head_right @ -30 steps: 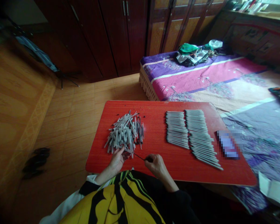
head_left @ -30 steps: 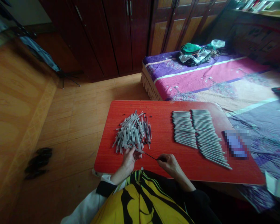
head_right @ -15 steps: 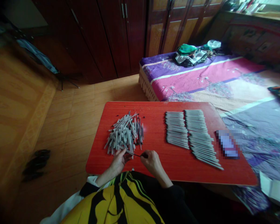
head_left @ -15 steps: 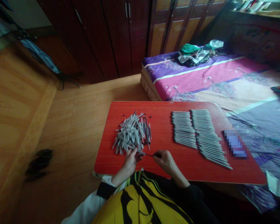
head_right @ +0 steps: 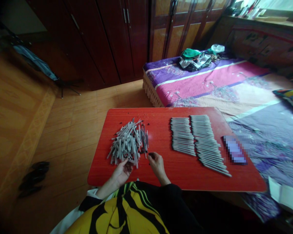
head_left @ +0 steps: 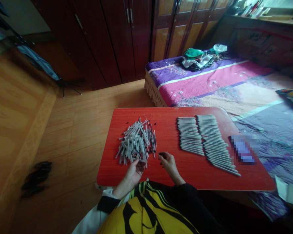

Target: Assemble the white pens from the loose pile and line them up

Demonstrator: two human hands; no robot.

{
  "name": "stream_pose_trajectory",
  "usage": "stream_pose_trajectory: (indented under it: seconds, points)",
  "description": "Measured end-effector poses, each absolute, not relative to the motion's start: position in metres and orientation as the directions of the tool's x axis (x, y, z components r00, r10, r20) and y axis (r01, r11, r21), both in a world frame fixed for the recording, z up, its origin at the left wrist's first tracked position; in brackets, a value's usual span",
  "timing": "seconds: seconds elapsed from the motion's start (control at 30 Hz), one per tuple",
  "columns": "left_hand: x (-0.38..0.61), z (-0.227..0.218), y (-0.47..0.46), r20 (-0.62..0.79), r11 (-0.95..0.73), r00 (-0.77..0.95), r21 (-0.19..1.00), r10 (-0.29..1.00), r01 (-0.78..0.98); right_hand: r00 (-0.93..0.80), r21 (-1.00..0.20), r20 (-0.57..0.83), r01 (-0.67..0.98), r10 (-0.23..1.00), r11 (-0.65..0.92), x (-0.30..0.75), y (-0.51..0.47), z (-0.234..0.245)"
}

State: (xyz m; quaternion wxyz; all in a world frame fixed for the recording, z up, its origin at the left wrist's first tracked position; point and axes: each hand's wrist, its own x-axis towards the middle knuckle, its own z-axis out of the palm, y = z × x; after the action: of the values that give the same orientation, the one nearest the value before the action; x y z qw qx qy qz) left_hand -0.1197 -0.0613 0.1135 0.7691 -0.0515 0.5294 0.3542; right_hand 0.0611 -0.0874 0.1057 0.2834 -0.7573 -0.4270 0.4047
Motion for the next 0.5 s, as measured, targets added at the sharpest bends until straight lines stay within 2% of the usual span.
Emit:
stream_pose_trajectory:
  seconds: [0.03, 0.1, 0.3, 0.5]
  points:
    - [-0.120, 0.114, -0.062, -0.849, 0.744, 0.181, 0.309, 0.497, -0.592, 0.323, -0.699, -0.361, 0.528, 0.875, -0.483, 0.065, -0.083, 0.097]
    - [-0.119, 0.114, -0.063, -0.836, 0.739, 0.163, 0.352, 0.524, -0.574, 0.345, -0.591, -0.351, 0.639, 0.871, -0.491, 0.070, -0.076, 0.084]
    - [-0.118, 0.118, -0.066, -0.797, 0.734, 0.138, 0.454, 0.588, -0.505, 0.361, -0.451, -0.359, 0.741, 0.861, -0.498, 0.061, -0.057, 0.071]
    - [-0.120, 0.115, -0.067, -0.788, 0.750, 0.157, 0.474, 0.595, -0.462, 0.368, -0.358, -0.377, 0.788, 0.850, -0.500, 0.056, -0.044, 0.069]
